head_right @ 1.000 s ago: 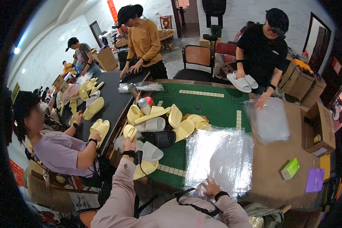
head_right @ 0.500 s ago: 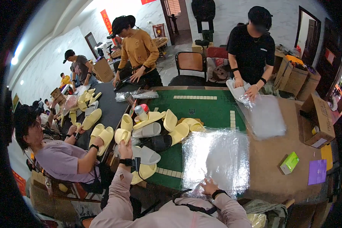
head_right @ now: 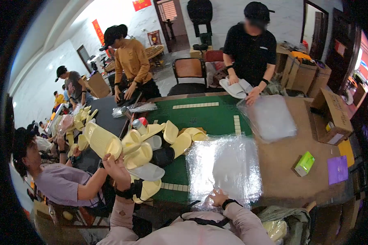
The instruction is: Packing yellow and white slides into plastic bags and placing them into a larger transport bag or box at a production table.
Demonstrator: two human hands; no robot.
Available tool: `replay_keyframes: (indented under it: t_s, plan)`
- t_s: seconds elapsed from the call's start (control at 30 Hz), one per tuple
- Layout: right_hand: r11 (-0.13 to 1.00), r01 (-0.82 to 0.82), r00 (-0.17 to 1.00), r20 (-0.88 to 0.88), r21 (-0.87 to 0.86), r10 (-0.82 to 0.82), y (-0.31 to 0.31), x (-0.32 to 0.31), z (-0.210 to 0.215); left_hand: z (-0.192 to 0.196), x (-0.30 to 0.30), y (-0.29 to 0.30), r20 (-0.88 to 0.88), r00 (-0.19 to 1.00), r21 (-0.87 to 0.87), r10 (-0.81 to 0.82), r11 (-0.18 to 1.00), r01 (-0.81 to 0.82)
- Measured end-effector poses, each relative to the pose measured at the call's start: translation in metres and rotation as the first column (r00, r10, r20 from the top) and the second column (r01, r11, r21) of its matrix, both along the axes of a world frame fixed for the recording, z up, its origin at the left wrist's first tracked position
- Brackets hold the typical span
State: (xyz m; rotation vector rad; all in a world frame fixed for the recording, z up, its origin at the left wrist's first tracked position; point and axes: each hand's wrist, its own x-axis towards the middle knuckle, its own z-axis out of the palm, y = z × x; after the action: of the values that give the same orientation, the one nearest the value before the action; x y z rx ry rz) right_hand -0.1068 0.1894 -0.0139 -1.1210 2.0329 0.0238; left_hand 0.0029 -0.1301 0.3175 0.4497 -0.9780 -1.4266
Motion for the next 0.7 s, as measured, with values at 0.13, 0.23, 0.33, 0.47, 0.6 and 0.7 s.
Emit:
replay_keyframes:
  t_s: [0.13,0.23,0.33,0.47,0.6,0.7]
  plan:
    - [0.999,-0.029,0.998,-0.050,-0.046,0.027,0.000,0.000,-0.005,0.016,-0.002,0.049,0.056,0.978,-0.067,-0.199,0.977,0.202]
    - [0.999,-0.007,1.000,0.004,0.039,0.007,-0.006,-0.001,0.002,0.019,-0.011,0.083,0.080,0.891,0.008,-0.447,0.894,0.447]
    - [0.994,-0.075,0.992,-0.111,-0.074,0.066,-0.004,0.001,-0.012,0.019,-0.018,0.116,0.118,0.758,0.131,-0.641,0.767,0.628]
    - [0.999,0.038,0.999,-0.036,-0.010,-0.038,-0.002,0.005,-0.003,0.003,-0.033,0.147,0.029,0.530,0.250,-0.848,0.519,0.817]
    - [0.998,0.068,0.998,0.001,0.006,-0.068,-0.003,0.004,0.009,-0.066,-0.059,0.164,0.155,0.446,0.348,-0.882,0.471,0.810]
    - [0.998,0.064,0.997,-0.050,0.011,-0.063,-0.006,0.006,0.000,-0.140,-0.070,0.163,0.276,0.286,0.472,-0.917,0.389,0.791]
